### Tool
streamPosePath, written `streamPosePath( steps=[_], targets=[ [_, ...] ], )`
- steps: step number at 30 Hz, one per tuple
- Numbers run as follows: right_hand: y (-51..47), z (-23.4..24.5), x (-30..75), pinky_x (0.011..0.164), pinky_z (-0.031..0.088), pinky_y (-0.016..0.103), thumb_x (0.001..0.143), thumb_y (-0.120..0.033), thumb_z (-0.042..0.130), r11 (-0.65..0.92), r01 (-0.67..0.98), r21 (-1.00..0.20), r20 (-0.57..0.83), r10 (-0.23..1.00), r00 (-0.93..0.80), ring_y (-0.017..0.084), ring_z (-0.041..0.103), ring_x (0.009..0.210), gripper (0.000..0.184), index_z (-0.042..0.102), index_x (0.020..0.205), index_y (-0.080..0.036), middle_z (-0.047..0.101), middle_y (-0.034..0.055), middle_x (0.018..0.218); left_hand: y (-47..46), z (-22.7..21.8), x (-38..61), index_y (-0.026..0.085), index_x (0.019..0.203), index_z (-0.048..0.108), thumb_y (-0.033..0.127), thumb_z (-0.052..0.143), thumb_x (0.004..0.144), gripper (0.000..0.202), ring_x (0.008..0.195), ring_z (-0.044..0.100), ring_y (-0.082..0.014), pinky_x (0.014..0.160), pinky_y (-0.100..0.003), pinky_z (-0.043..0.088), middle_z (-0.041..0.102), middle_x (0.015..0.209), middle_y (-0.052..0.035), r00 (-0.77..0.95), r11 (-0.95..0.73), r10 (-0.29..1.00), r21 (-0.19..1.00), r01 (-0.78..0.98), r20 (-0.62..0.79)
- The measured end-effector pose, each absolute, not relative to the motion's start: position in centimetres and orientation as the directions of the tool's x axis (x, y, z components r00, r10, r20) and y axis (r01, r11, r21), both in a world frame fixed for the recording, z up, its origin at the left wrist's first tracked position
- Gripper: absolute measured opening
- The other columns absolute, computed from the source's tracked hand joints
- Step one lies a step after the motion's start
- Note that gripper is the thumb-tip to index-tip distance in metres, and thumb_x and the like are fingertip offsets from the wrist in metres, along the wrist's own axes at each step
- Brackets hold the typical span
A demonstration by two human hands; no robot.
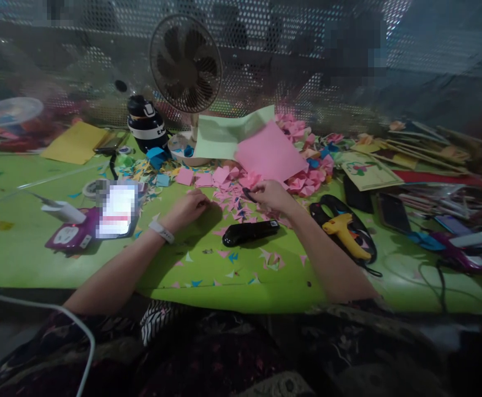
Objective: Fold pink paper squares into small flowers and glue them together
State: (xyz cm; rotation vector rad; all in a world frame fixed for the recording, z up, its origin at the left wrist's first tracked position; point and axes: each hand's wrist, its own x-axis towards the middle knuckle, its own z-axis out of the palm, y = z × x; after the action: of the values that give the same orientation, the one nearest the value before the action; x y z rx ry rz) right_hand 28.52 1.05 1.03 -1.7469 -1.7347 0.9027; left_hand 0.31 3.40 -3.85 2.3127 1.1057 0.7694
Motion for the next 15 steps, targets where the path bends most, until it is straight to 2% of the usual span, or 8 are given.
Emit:
streamPosePath(
  steps=[4, 7, 9, 12, 15],
  targets=[
    [1.0, 0.1, 27.6, 0.060, 0.036, 0.030, 0.070, -0.042, 0.082, 0.000, 0.734, -0.679, -0.105, 0.990, -0.097, 0.016, 0.054, 0.060, 0.027, 0.070, 0.063, -0.018, 0.064, 0.0036, 0.061, 3.1, -3.0, 0.1, 0.021, 0.078, 0.073, 0.029, 0.065, 0.083, 0.012, 0.074, 0.057, -0.0196, 0.073, -0.032, 0.045, 0.064, 0.080, -0.0068, 0.460, -0.577, 0.804, 0.681, 0.451, 0.376],
    [1.1, 0.1, 27.6, 0.062, 0.038, 0.030, 0.069, -0.039, 0.082, 0.059, 0.749, -0.660, -0.116, 0.977, -0.179, 0.016, 0.057, 0.063, 0.023, 0.072, 0.066, -0.018, 0.068, 0.0040, 0.066, 2.6, -2.3, 0.5, 0.021, 0.078, 0.073, 0.030, 0.067, 0.085, 0.013, 0.072, 0.056, -0.0185, 0.073, -0.032, 0.046, 0.062, 0.078, -0.0061, 0.425, -0.599, 0.791, 0.696, 0.396, 0.440],
    [0.9, 0.5, 27.5, 0.063, 0.039, 0.029, 0.069, -0.041, 0.081, 0.083, 0.687, -0.722, -0.083, 0.975, -0.205, 0.016, 0.057, 0.065, 0.025, 0.073, 0.072, -0.018, 0.069, 0.0034, 0.069, 2.0, -1.9, 0.9, 0.021, 0.080, 0.073, 0.031, 0.067, 0.087, 0.014, 0.075, 0.058, -0.0188, 0.075, -0.032, 0.048, 0.063, 0.079, -0.0063, 0.424, -0.627, 0.771, 0.686, 0.369, 0.476],
    [0.2, 1.5, 26.8, 0.059, 0.038, 0.027, 0.073, -0.051, 0.077, 0.077, 0.507, -0.859, -0.039, 0.976, -0.214, 0.012, 0.052, 0.060, 0.035, 0.070, 0.074, -0.017, 0.066, 0.0013, 0.069, 1.2, -1.5, 1.6, 0.021, 0.085, 0.074, 0.032, 0.064, 0.091, 0.016, 0.081, 0.061, -0.0189, 0.079, -0.033, 0.050, 0.065, 0.085, -0.0071, 0.435, -0.688, 0.719, 0.640, 0.342, 0.541],
    [-0.8, 2.6, 25.6, 0.053, 0.035, 0.025, 0.072, -0.062, 0.076, -0.008, 0.355, -0.935, -0.121, 0.947, -0.297, 0.008, 0.045, 0.053, 0.046, 0.067, 0.075, -0.017, 0.063, -0.0004, 0.067, 0.6, -1.2, 2.0, 0.021, 0.088, 0.074, 0.030, 0.062, 0.093, 0.016, 0.082, 0.063, -0.0182, 0.079, -0.033, 0.051, 0.066, 0.086, -0.0072, 0.463, -0.762, 0.645, 0.551, 0.339, 0.608]
  ],
)
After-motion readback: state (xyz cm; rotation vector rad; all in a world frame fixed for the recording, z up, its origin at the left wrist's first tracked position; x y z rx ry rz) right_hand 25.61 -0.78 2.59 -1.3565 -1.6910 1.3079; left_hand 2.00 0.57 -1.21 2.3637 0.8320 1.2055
